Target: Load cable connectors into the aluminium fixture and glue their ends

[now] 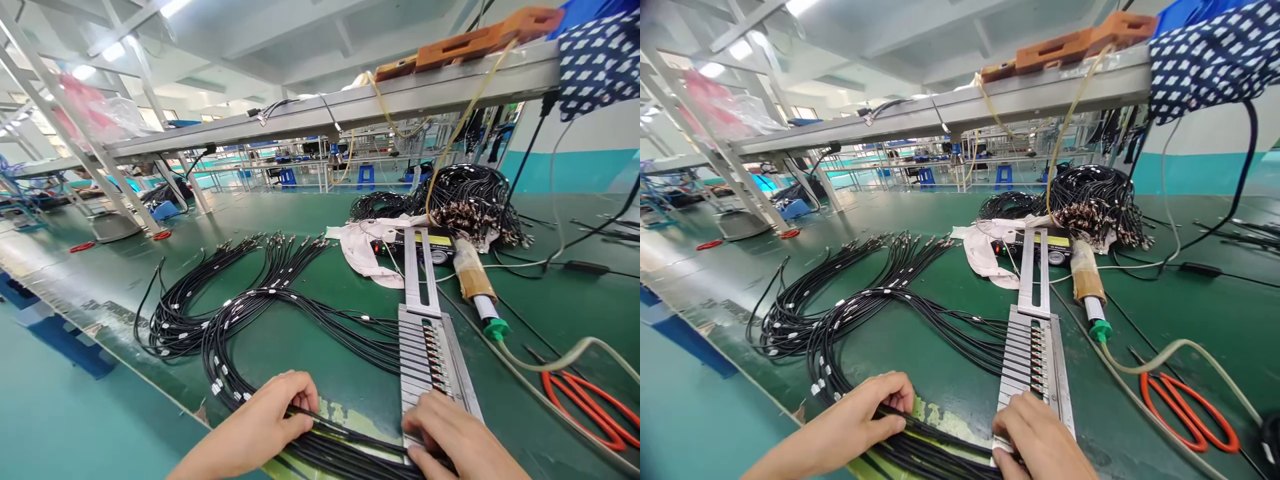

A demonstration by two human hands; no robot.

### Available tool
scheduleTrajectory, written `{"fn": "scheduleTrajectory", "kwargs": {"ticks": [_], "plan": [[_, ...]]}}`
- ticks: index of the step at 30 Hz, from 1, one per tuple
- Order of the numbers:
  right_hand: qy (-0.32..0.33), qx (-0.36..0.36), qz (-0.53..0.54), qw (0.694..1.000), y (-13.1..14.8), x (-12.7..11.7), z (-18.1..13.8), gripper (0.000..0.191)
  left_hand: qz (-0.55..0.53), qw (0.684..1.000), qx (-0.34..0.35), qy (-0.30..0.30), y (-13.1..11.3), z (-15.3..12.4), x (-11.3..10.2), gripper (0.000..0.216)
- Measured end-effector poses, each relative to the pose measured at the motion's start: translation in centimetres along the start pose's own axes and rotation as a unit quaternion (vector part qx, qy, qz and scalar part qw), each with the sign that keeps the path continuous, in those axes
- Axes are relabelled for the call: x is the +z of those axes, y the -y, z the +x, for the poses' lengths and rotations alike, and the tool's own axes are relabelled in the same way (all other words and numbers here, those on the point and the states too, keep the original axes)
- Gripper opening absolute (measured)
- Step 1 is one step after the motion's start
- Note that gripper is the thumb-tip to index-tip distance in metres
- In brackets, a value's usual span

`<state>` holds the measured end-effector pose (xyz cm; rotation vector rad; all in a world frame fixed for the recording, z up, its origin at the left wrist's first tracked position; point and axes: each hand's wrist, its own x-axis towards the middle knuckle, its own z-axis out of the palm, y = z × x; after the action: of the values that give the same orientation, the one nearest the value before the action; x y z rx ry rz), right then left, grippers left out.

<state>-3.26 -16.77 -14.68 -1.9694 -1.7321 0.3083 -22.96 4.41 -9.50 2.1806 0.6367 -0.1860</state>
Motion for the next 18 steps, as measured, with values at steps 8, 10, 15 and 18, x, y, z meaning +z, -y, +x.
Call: {"fn": "scheduleTrajectory", "kwargs": {"ticks": [8, 10, 15, 18], "plan": [[-0.056, -0.057, 0.029, 0.996, 0.6, -1.0, -0.2, 0.019, -0.011, 0.999, 0.008, -0.051, 0.3, 1.0, 0.6, 0.011], [-0.061, -0.045, 0.034, 0.997, 0.6, -1.3, -0.2, 0.018, -0.003, 0.999, 0.012, -0.046, 0.2, 0.8, 0.7, 0.01], [-0.1, -0.026, 0.052, 0.993, 0.2, -1.9, -0.2, 0.017, 0.028, 0.999, 0.006, 0.024, -0.6, 0.7, 0.5, 0.014], [-0.124, -0.014, 0.061, 0.99, -0.2, -2.2, -0.3, 0.022, 0.039, 0.998, 0.014, 0.041, -0.9, 0.8, 0.4, 0.01]]}}
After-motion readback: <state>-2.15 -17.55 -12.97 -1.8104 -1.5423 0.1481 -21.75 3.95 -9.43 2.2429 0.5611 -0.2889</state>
